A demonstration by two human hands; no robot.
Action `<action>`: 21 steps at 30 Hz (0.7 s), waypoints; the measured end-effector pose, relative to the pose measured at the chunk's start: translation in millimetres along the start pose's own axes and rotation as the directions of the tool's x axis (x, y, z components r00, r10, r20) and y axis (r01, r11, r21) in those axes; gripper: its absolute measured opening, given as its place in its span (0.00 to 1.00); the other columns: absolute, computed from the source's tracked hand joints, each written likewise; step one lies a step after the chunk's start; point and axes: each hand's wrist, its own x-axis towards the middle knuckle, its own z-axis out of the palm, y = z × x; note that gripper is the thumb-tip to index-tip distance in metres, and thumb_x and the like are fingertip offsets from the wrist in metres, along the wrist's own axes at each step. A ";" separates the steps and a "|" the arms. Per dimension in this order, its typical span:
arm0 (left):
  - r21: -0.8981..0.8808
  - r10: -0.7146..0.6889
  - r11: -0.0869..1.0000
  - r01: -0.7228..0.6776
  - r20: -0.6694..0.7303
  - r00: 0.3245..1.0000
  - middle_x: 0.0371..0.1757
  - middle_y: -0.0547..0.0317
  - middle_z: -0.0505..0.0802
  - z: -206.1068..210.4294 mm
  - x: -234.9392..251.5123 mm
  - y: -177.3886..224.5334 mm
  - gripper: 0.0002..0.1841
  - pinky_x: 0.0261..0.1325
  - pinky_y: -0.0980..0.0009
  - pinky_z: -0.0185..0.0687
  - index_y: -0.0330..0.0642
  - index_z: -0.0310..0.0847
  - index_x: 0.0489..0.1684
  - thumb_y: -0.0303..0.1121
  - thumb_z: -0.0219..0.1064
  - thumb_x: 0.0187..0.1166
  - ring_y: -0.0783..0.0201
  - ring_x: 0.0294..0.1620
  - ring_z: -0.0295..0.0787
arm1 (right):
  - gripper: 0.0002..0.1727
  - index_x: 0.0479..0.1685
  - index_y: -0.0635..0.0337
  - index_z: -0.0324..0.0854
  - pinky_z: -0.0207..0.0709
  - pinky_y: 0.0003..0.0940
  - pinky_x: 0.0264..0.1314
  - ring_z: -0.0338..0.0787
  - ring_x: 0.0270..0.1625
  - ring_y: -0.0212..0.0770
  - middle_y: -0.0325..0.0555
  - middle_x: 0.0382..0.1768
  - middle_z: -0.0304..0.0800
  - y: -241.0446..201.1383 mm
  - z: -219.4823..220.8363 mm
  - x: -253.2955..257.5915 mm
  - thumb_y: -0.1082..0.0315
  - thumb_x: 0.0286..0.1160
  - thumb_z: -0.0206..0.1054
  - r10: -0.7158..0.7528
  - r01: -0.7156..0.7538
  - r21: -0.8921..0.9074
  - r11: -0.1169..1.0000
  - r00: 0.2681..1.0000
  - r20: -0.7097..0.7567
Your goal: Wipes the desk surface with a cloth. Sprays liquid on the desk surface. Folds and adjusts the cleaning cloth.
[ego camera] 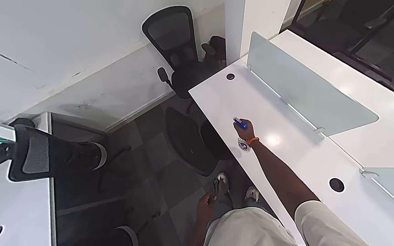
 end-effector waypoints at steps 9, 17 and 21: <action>-0.023 -0.010 1.000 0.011 0.022 1.000 0.42 0.52 0.95 -4.1 -5.7 6.7 0.16 0.55 0.57 0.87 0.41 0.89 0.58 0.40 0.68 0.81 0.61 0.41 0.92 | 0.14 0.45 0.71 0.84 0.84 0.29 0.47 0.87 0.35 0.28 0.42 0.31 0.88 76.9 -77.0 -94.3 0.65 0.79 0.62 0.081 0.034 0.272 0.962 0.912 -0.401; 0.053 0.013 0.998 -0.020 0.143 0.990 0.45 0.50 0.95 10.0 -0.7 26.4 0.18 0.58 0.54 0.86 0.41 0.87 0.61 0.43 0.66 0.83 0.59 0.45 0.92 | 0.18 0.47 0.74 0.82 0.82 0.26 0.46 0.86 0.36 0.28 0.47 0.34 0.87 151.5 -206.2 -219.6 0.61 0.80 0.65 0.172 -0.102 0.140 0.985 0.681 -0.712; 0.124 0.075 0.987 -0.098 0.179 0.981 0.46 0.48 0.95 24.3 2.1 47.1 0.18 0.61 0.51 0.86 0.40 0.88 0.61 0.42 0.67 0.82 0.55 0.48 0.93 | 0.20 0.54 0.77 0.78 0.83 0.25 0.48 0.85 0.38 0.27 0.48 0.36 0.86 180.2 -262.3 -286.3 0.62 0.83 0.64 0.190 -0.172 0.120 0.978 0.484 -0.854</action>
